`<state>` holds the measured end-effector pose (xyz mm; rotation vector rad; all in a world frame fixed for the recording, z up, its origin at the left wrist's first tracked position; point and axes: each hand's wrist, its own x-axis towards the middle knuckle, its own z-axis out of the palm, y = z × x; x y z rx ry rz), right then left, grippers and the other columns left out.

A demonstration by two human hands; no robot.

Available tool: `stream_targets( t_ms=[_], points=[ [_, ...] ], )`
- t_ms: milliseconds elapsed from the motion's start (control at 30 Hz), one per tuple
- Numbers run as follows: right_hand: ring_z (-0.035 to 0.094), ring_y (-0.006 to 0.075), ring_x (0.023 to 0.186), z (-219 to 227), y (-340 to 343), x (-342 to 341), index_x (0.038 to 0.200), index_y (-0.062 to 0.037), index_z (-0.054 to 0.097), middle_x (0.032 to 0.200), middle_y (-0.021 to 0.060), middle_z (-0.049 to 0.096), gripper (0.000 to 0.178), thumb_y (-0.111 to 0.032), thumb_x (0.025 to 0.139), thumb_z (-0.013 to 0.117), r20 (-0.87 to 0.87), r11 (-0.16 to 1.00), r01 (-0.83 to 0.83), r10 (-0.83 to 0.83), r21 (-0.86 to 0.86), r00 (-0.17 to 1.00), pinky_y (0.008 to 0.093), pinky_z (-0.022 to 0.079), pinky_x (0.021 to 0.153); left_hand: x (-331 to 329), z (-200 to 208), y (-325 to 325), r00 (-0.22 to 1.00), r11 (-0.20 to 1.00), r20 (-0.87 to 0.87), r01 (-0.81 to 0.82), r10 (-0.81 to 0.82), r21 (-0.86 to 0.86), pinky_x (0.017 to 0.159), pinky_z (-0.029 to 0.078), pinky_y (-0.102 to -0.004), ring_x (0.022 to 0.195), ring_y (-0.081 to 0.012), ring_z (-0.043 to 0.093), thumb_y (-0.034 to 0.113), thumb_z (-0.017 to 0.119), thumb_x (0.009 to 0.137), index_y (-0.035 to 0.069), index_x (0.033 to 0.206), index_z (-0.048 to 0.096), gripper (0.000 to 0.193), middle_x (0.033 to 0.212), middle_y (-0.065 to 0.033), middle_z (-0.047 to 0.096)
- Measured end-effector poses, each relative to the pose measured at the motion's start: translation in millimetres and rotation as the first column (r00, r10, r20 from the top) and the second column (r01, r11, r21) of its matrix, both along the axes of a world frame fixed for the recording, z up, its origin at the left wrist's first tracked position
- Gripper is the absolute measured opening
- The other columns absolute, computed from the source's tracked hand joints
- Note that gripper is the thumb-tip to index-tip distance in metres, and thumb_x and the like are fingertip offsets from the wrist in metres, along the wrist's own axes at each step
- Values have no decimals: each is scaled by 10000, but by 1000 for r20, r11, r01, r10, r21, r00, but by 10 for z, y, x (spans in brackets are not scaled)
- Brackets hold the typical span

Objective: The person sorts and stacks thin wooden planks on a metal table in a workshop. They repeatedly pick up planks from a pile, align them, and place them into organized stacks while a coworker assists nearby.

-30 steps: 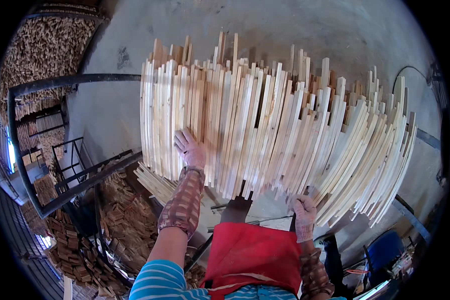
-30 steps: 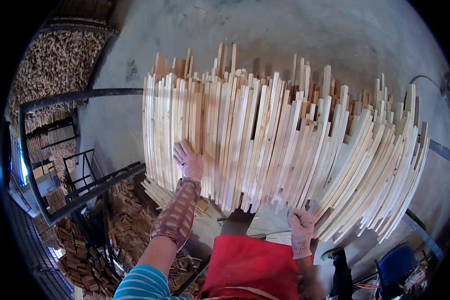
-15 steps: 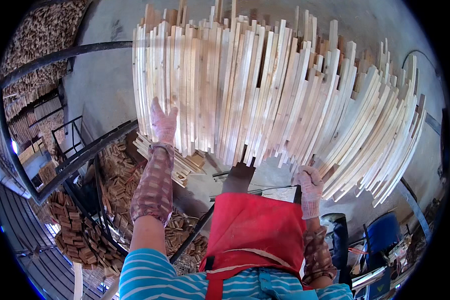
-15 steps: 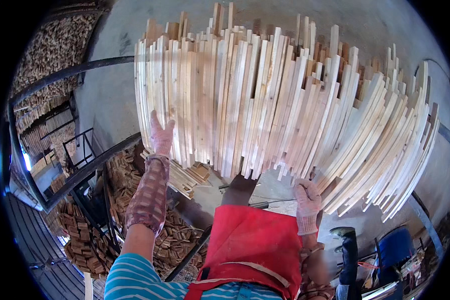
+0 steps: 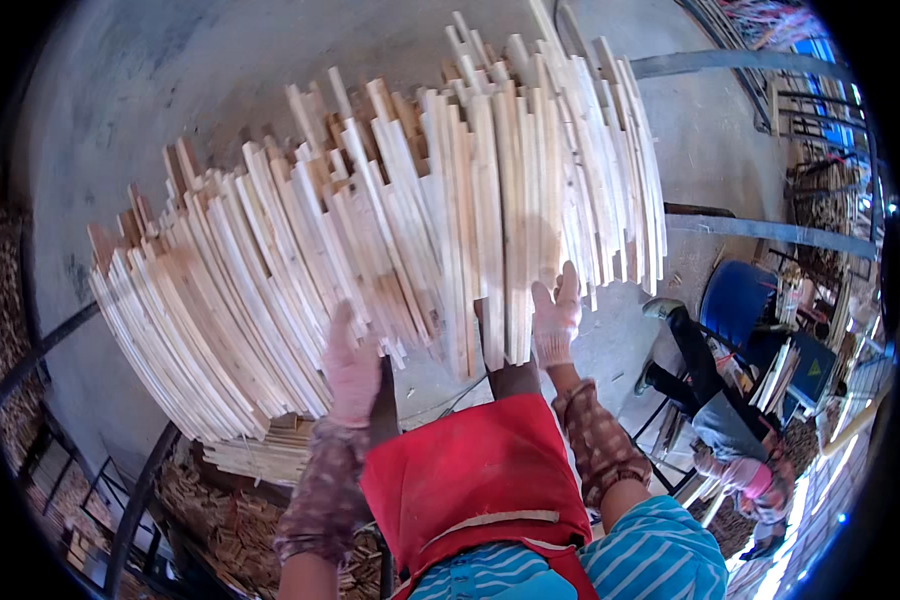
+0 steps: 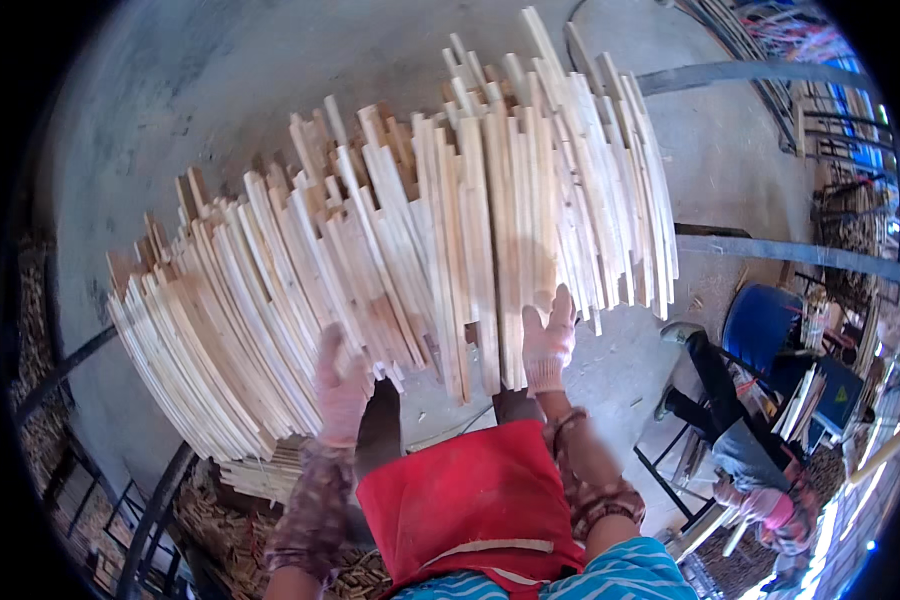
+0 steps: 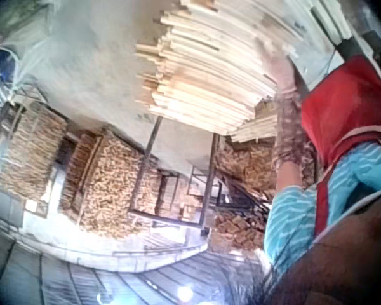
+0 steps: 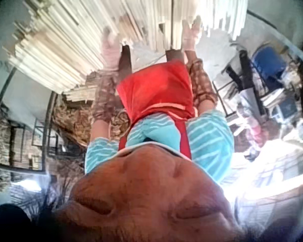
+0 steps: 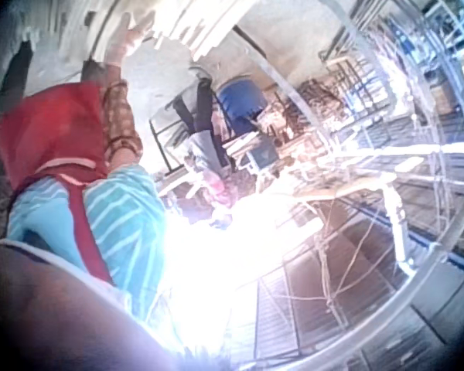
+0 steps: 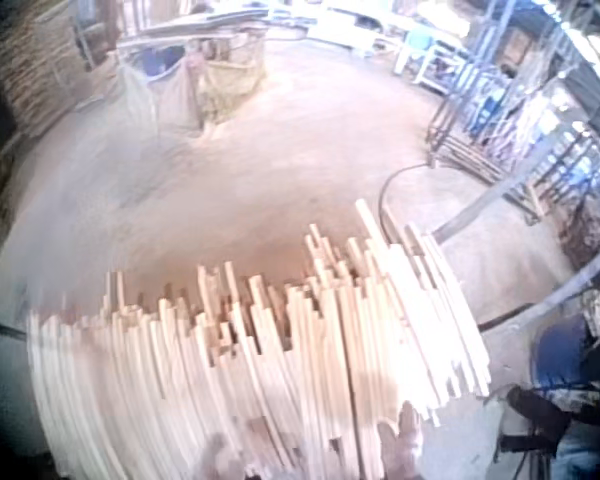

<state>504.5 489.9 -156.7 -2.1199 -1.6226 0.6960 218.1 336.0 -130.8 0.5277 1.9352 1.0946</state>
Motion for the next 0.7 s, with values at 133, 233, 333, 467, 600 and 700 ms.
stream_targets(
  t_ms=[133,233,333,467,600,700],
  points=[
    [578,435,1160,-288,318,218,1502,-56,374,1334,262,569,757,-393,883,649,130,989,13,6,-148,992,485,477,980,900,-100,952,978,982,-101,177,-183,-64,1157,348,-365,1388,-352,457,135,700,849,-35,1513,350,769,1475,-244,486],
    [595,426,1147,-319,346,54,1442,-43,467,1265,248,612,711,-396,857,662,-135,962,65,-104,-265,985,482,479,980,1406,-377,1315,979,997,-204,7,-23,-80,1138,372,-397,1340,-407,487,158,742,813,-15,1524,325,843,1439,-264,506],
    [601,415,1143,-208,311,66,1421,-52,505,1252,249,615,681,-394,853,661,-18,979,13,-17,-201,1000,482,478,986,1438,-324,1470,972,980,-230,-12,-35,-200,1118,392,-431,1315,-419,491,185,782,777,6,1523,322,894,1424,-272,499],
    [632,336,1083,-131,565,138,1429,-63,528,1187,206,628,695,-319,813,722,50,954,-40,58,-297,997,433,506,943,1470,-138,1686,957,894,-265,-13,-119,-447,1096,402,-475,1318,-432,463,191,797,753,-1,1468,404,838,1427,-279,467],
    [636,316,1047,2,681,158,1403,-103,563,1145,170,623,666,-314,793,728,-18,926,-31,26,-376,1000,425,519,912,1520,-312,1664,951,916,-307,-85,-43,-392,1116,381,-471,1315,-444,456,166,773,761,1,1474,409,817,1427,-278,463],
    [635,307,1047,-62,581,202,1379,-113,586,1145,153,619,636,-309,791,727,12,938,-18,23,-346,1000,418,523,899,1552,-194,1615,941,914,-334,-99,-42,-393,1138,352,-456,1321,-437,451,158,747,787,8,1498,390,810,1422,-271,470]
  ],
)
